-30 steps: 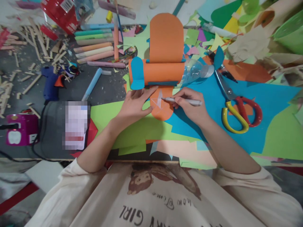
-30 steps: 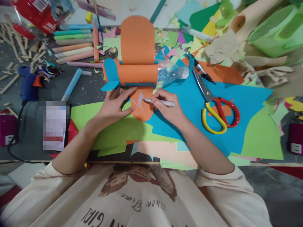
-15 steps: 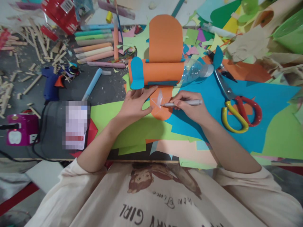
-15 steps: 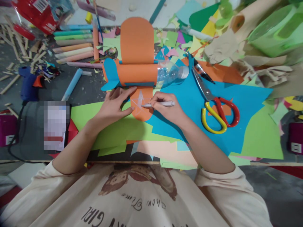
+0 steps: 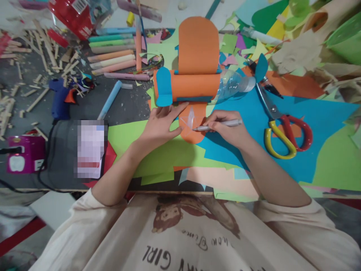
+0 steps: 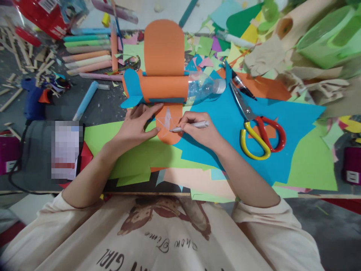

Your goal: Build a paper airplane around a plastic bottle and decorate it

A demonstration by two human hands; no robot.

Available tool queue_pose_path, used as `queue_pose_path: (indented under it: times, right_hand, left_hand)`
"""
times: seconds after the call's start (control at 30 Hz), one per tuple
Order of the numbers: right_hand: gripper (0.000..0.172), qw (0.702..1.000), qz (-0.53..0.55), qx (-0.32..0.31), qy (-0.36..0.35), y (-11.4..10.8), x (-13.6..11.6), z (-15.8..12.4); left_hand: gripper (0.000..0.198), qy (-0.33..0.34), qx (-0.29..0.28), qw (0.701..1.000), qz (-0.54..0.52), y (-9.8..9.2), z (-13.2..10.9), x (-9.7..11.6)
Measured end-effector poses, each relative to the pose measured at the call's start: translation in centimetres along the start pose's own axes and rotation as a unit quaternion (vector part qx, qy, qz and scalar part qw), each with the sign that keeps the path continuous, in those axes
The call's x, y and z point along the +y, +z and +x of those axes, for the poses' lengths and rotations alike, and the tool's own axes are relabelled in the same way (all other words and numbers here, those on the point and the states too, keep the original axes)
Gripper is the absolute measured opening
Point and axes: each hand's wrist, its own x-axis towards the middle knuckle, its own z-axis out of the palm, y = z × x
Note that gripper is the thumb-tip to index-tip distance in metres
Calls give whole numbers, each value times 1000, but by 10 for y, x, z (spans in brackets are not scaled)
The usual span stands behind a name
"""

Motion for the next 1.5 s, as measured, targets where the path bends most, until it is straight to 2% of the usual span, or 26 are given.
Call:
queue_pose_path:
  times: [0.07, 0.27, 0.63, 0.87, 1.2, 1.5]
  right_hand:
    - [14, 1000, 3, 6, -3, 1, 0, 0]
    - [12, 997, 6, 75, -5, 6, 1, -2]
    - [13, 999, -5, 27, 16, 1, 2, -1]
    - [17, 996, 27, 86, 3, 5, 4, -1]
    - [14, 998, 25, 40, 28, 1, 1, 0]
    - [17, 995, 38, 89, 20, 4, 4, 0]
  left_hand:
    - [62, -4, -4, 1000, -3, 0, 0, 1]
    - [62, -12, -17, 1000, 2, -2, 0, 2]
    - [62, -8, -11, 1000, -6, -1, 0, 0]
    - [63, -15, -17, 1000, 0, -2, 0, 2]
    - [62, -15, -15, 1000, 9, -1, 0, 1]
    - [62, -8, -11, 1000, 7, -1, 0, 1]
